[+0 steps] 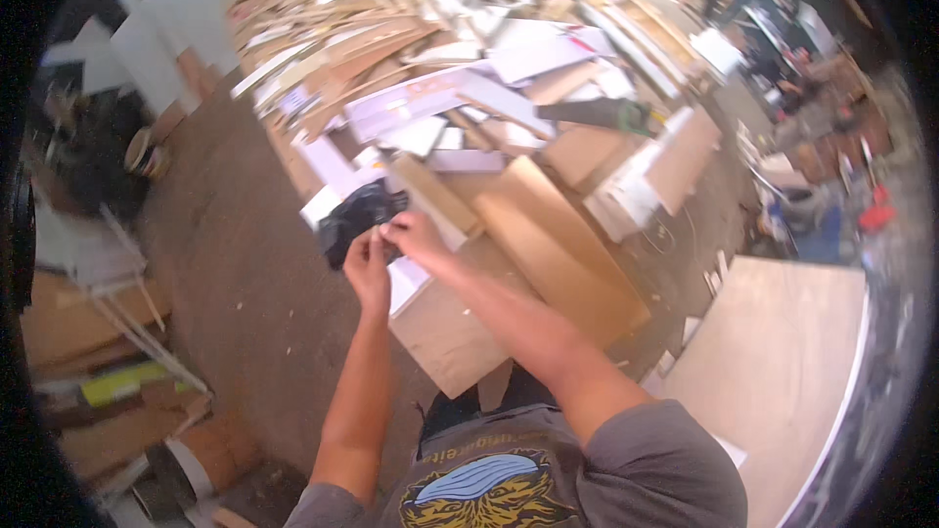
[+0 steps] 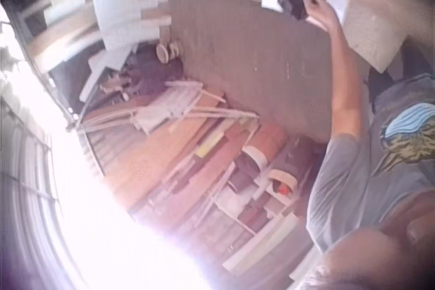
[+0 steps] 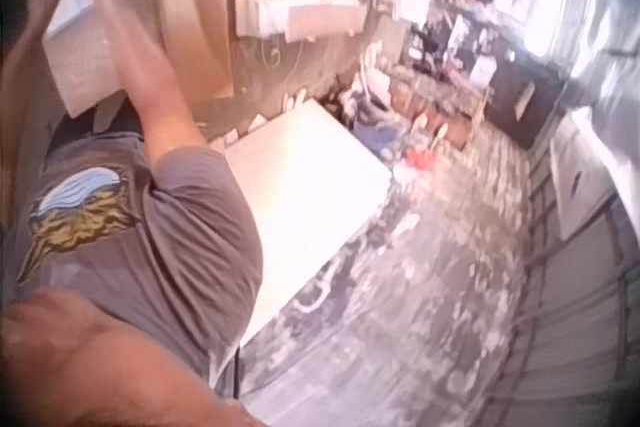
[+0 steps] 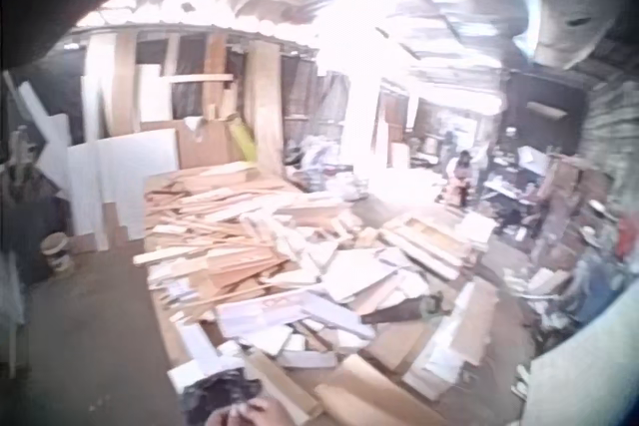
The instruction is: The person positions wooden boards together, retrieves nails from a bag, and hammers the nails into the boards using a hammer.
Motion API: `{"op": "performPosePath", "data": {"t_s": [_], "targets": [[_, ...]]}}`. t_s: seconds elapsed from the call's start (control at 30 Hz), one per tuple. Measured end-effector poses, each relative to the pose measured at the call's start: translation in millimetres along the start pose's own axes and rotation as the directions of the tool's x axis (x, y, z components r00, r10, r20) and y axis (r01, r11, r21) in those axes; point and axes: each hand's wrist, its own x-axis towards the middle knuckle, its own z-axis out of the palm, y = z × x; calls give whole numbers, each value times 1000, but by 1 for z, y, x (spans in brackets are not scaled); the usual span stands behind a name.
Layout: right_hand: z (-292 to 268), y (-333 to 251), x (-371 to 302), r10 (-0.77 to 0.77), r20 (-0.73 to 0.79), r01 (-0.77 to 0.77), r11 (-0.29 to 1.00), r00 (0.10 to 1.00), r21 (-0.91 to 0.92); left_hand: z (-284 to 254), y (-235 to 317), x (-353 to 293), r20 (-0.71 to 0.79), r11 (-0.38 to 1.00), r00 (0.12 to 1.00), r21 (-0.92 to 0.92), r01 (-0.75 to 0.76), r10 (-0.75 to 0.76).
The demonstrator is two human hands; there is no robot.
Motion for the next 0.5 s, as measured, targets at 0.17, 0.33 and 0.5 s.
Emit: {"op": "performPosePath", "data": {"t_s": [0.17,0.33,0.5], "targets": [[-61,-13,-59,37,-112,-20,988,993,151,57,10,-43,128,995,989,-54,79,-72],[-128,-10,-113,35,-181,-13,992,983,125,117,13,-96,228,998,973,-19,52,-46],[-189,3,-168,-16,-268,53,990,963,132,180,26,-163,225,1000,974,3,5,-5]]}}
